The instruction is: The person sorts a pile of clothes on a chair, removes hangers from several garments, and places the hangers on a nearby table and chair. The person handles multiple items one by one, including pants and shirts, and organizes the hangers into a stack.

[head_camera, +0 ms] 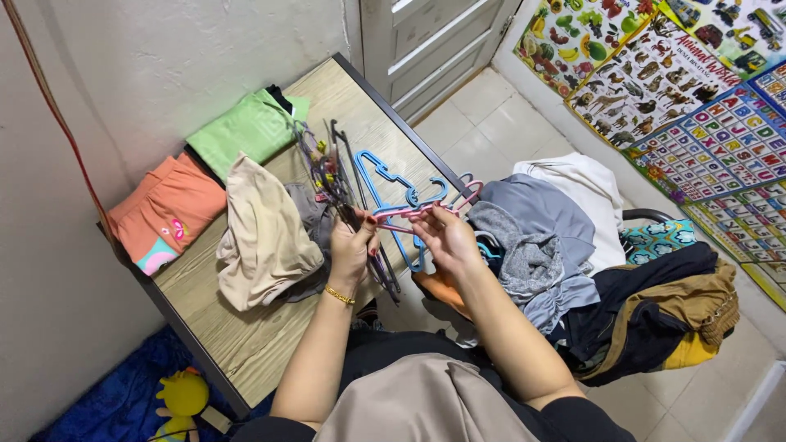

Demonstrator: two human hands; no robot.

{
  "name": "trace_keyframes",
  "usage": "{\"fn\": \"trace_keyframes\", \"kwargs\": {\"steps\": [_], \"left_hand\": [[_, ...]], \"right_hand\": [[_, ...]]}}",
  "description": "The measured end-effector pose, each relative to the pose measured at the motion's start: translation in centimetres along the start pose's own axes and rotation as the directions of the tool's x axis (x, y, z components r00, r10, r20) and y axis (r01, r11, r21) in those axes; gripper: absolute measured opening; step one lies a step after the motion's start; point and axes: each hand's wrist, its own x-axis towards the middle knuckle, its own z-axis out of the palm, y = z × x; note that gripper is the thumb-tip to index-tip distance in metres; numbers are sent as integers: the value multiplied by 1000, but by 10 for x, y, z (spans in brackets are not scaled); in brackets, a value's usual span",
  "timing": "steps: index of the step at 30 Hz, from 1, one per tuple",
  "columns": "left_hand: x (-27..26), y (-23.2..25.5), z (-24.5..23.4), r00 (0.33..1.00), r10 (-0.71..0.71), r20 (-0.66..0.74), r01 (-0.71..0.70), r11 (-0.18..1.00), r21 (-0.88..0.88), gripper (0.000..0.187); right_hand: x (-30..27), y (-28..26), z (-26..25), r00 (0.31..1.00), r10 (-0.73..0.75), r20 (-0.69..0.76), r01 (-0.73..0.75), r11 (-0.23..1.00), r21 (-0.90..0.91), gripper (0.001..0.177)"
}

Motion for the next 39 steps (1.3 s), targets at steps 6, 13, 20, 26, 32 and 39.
{"fn": "trace_keyframes", "kwargs": {"steps": [6, 13, 20, 26, 32, 39], "left_hand": [[9, -14, -8, 999, 14, -34, -14, 1000, -16, 19], [8, -10, -6, 999, -24, -32, 23, 999, -23, 19], [10, 1, -7, 998, -36, -42, 36, 999, -20, 16], [6, 18, 7, 995, 57, -77, -45, 989, 142, 14], [5, 5, -6, 993, -32, -113, 53, 981, 184, 20], [1, -4, -11, 994, -58, -94, 75, 977, 198, 24]], "right_hand": [[35, 21, -76, 749, -661, 36, 294, 283, -913, 18], [55, 14, -106, 356, -791, 498, 491, -295, -820, 68], [50, -5, -89, 780, -425, 458, 622, 452, -639, 48], [80, -4, -92, 884, -433, 177, 459, 729, -508, 16], [63, -2, -23, 939, -322, -121, 263, 899, -349, 15], [97, 37, -4, 915, -368, -167, 153, 698, -700, 23]]}}
